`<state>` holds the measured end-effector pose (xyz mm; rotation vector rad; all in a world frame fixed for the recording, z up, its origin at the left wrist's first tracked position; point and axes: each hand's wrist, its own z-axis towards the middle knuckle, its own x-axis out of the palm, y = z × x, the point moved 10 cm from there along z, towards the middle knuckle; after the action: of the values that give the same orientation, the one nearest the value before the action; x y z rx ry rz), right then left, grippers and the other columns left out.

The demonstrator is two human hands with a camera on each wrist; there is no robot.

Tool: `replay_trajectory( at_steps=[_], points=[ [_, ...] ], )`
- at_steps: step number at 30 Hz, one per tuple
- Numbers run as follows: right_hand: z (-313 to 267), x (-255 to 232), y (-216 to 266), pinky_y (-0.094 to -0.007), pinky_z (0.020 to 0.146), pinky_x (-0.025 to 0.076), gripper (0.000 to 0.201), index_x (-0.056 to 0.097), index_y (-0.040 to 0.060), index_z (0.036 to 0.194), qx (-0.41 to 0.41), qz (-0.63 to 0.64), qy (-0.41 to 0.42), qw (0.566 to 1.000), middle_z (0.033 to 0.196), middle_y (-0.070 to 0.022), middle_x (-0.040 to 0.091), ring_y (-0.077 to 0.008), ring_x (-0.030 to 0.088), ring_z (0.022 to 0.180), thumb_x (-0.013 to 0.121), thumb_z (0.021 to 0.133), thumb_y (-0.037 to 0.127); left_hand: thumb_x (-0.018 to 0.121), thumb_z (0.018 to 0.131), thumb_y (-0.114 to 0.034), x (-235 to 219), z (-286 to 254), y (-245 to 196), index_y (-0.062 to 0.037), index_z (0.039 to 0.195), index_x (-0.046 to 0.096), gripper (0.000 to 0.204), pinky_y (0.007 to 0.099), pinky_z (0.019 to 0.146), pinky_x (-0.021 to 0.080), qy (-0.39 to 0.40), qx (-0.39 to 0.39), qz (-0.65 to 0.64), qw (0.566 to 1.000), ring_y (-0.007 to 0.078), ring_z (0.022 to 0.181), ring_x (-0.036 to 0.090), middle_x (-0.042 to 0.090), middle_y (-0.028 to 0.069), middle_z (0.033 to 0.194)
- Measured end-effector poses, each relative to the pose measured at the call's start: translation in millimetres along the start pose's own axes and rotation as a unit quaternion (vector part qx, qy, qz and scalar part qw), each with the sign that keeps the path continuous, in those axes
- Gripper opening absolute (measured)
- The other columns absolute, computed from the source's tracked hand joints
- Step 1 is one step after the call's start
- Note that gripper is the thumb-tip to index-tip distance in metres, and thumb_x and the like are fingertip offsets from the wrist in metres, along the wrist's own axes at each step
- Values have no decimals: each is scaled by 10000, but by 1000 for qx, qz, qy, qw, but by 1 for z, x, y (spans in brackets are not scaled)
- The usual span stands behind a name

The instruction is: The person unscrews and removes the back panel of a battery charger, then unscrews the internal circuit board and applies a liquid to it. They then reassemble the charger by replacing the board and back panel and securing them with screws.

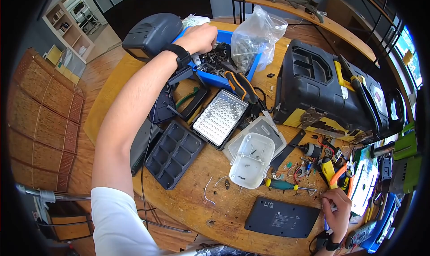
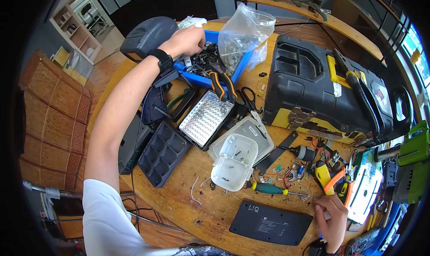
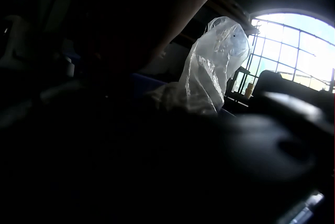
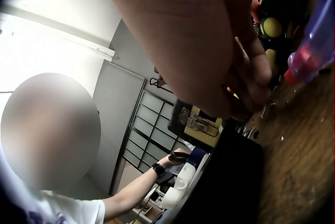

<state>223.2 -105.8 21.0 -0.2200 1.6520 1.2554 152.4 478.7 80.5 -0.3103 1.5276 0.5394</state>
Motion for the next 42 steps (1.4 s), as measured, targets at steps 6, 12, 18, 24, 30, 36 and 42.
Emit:
replay_trajectory(
  at_steps=[6,12,18,24,30,36,42],
  points=[
    [0,1,0,-328,717,561,117,737,-55,1005,-4,-3,7,1000,966,-153,718,-258,711,777,723,889,-62,810,821,-122,-3,4,1,-102,985,862,173,450,911,624,-16,-27,9,999,353,1005,787,825,160,1024],
    [0,3,1,-330,717,570,121,742,-55,1015,-6,0,14,1000,974,-154,722,-260,727,785,728,895,-58,885,766,-162,27,17,-8,-72,972,872,225,424,852,621,85,88,-72,990,309,926,792,831,145,977],
    [0,3,1,-335,722,579,139,748,-46,1033,-14,0,16,1000,976,-155,724,-266,732,790,728,896,-62,940,714,-182,38,17,-10,-20,951,854,300,403,801,609,116,50,-89,988,286,899,777,811,155,909],
    [-1,1,4,-349,729,587,142,751,-38,1041,-14,-2,18,1000,986,-159,727,-289,737,803,735,900,-51,940,713,-174,38,15,-12,-10,923,839,285,408,791,609,134,34,-58,989,290,871,779,811,151,900],
    [-2,1,2,-358,736,587,143,752,-33,1041,-14,2,19,1000,991,-163,728,-304,738,812,742,899,-40,894,731,-135,40,26,0,-22,922,854,226,403,785,610,95,23,-45,994,288,881,786,822,165,925],
    [-3,2,0,-387,779,578,150,752,-30,1038,-14,1,25,1000,994,-170,727,-337,730,859,747,888,-29,879,733,-129,36,25,-1,-36,930,865,218,404,814,613,95,31,-94,991,282,880,792,829,150,919],
    [-3,3,-1,-404,803,569,160,752,-29,1041,3,11,28,1000,995,-173,719,-360,721,886,747,881,-26,886,738,-140,41,28,-4,-49,947,874,228,388,818,615,112,37,-100,988,269,884,792,837,141,943]
  ],
)
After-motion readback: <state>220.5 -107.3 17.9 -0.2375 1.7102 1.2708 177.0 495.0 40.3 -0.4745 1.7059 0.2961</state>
